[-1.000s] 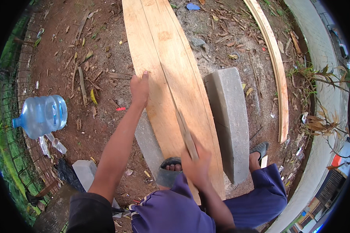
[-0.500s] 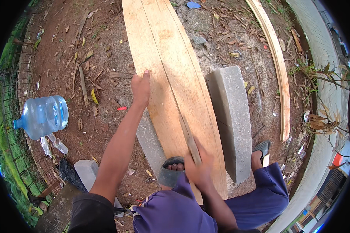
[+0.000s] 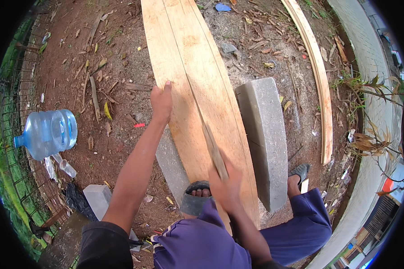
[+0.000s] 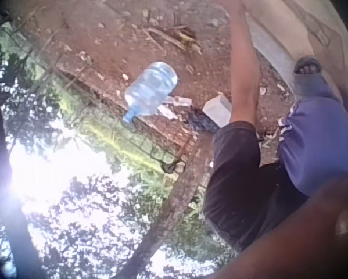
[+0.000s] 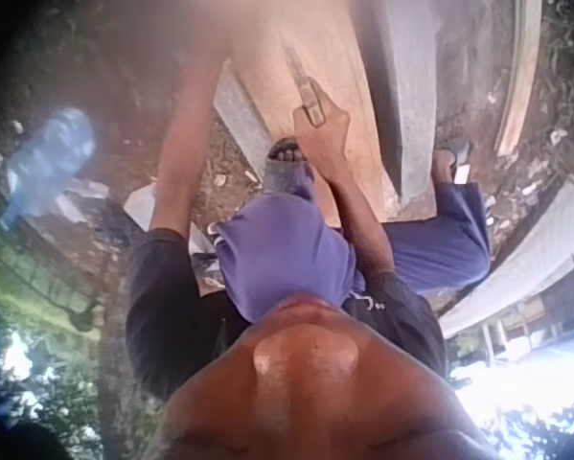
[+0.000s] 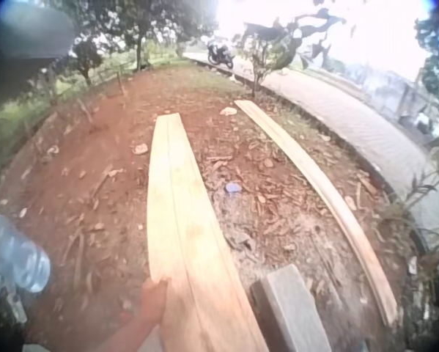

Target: The person uses a hand saw to cut a long wooden plank placed on two concrete blocks. The person holds the plank with one hand and saws along a marked line with the other hand, producing sawdust as the cut progresses.

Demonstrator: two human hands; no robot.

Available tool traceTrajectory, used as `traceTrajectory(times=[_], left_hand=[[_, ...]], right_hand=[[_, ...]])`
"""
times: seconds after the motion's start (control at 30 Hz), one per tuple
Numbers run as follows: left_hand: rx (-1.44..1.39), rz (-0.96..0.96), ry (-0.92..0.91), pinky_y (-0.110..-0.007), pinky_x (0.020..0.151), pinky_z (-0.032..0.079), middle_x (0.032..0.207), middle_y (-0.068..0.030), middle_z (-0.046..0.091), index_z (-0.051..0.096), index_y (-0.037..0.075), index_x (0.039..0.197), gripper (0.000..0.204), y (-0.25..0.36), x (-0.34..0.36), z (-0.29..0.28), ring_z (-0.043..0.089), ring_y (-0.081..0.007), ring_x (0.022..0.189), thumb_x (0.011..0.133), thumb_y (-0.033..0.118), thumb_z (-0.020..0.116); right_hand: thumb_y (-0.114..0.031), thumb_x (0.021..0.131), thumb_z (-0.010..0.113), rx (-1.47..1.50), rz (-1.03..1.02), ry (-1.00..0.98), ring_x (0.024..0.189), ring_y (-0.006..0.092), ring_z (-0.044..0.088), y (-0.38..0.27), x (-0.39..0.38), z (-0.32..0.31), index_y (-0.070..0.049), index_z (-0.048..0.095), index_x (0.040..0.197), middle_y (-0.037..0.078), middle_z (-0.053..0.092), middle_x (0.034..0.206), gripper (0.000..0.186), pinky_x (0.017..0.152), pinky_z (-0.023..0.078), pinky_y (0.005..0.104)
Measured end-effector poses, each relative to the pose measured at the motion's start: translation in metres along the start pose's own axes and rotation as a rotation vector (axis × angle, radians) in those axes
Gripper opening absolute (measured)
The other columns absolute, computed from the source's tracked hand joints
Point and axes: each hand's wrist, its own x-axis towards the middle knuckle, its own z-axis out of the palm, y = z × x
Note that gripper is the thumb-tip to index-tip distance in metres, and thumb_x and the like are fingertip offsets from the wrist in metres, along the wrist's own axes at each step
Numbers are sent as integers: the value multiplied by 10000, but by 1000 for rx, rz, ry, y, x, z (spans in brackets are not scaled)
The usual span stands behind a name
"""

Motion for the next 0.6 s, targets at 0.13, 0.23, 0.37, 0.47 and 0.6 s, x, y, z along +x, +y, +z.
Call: traceTrajectory(times=[0.13,0.23,0.37,0.47,0.6], left_hand=[[-91,84,21,-346,692,460,823,-70,621,596,-23,890,294,-11,4,5,542,-142,755,1000,247,631],[-70,49,33,-357,700,463,821,-69,618,594,-20,896,292,-12,13,-4,543,-153,755,999,250,629],[-99,39,6,-377,729,468,833,-78,621,591,-22,912,305,-4,2,-6,549,-164,766,992,269,636],[-1,-3,17,-386,747,470,854,-89,630,595,-24,927,312,-7,4,-4,555,-171,777,985,278,644],[-51,72,16,-387,759,472,886,-99,644,607,-25,956,312,-8,6,8,566,-181,798,983,283,648]], right_hand=[[-51,864,625,42,-62,4,577,176,622,-3,81,34,56,596,1299,235,594,672,449,539,479,370],[-31,847,639,-13,-42,-14,626,185,675,10,-8,-1,68,596,1314,212,664,747,480,580,523,325],[-9,835,640,-19,-25,-37,692,180,716,26,-101,-53,75,595,1331,159,716,831,506,640,550,277],[-27,842,628,1,-22,-10,641,158,679,20,-31,-10,77,594,1319,174,663,737,490,577,517,306],[-55,852,622,15,-71,7,573,181,634,7,75,33,81,588,1307,196,607,674,476,531,482,363]])
